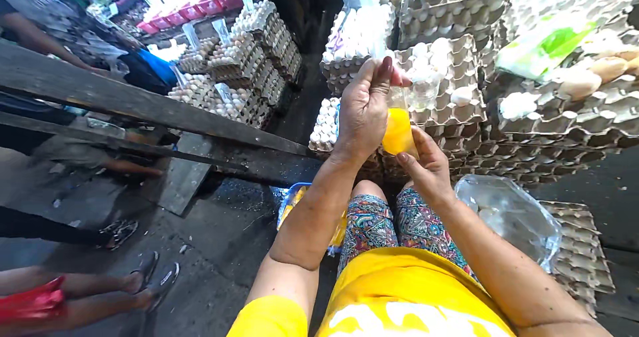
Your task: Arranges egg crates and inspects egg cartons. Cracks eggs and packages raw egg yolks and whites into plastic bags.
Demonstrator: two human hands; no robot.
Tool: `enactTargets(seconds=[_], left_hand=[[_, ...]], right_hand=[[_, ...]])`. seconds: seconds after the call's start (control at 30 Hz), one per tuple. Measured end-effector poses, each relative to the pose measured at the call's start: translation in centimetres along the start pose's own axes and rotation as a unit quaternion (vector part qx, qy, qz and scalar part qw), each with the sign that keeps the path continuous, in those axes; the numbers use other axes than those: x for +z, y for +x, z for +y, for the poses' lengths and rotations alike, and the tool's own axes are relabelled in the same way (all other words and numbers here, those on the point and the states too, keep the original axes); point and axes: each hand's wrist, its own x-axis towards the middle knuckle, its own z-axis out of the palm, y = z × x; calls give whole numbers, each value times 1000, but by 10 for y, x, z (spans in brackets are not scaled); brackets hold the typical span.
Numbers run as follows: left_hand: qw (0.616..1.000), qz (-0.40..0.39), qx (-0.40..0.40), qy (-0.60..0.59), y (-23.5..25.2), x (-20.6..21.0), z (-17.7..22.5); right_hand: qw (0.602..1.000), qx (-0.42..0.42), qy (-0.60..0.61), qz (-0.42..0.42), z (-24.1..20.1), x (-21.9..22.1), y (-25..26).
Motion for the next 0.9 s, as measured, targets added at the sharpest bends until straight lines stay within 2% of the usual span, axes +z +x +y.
enactTargets(seconds=[0.2, 0.37, 0.5, 0.73, 0.8, 0.9], left_hand=[[992, -105, -68, -22, 12, -5, 7], [979, -148, -106, -89, 16, -4, 11], [967, -175, -110, -150, 18, -4, 11], [954, -183, -75, -223, 15, 1, 4], [963, -166, -45, -209, 13, 4, 1], [983, -116, -6, -139, 13, 6, 0]], right_hand=[[980, 99, 169, -30, 10, -14, 1], [926, 165, 332, -66, 13, -19, 2], [881, 204, 421, -79, 13, -18, 3], [829, 251, 486, -120, 6, -9, 2], [846, 233, 463, -127, 4, -9, 3], [931, 188, 297, -97, -1, -12, 3]])
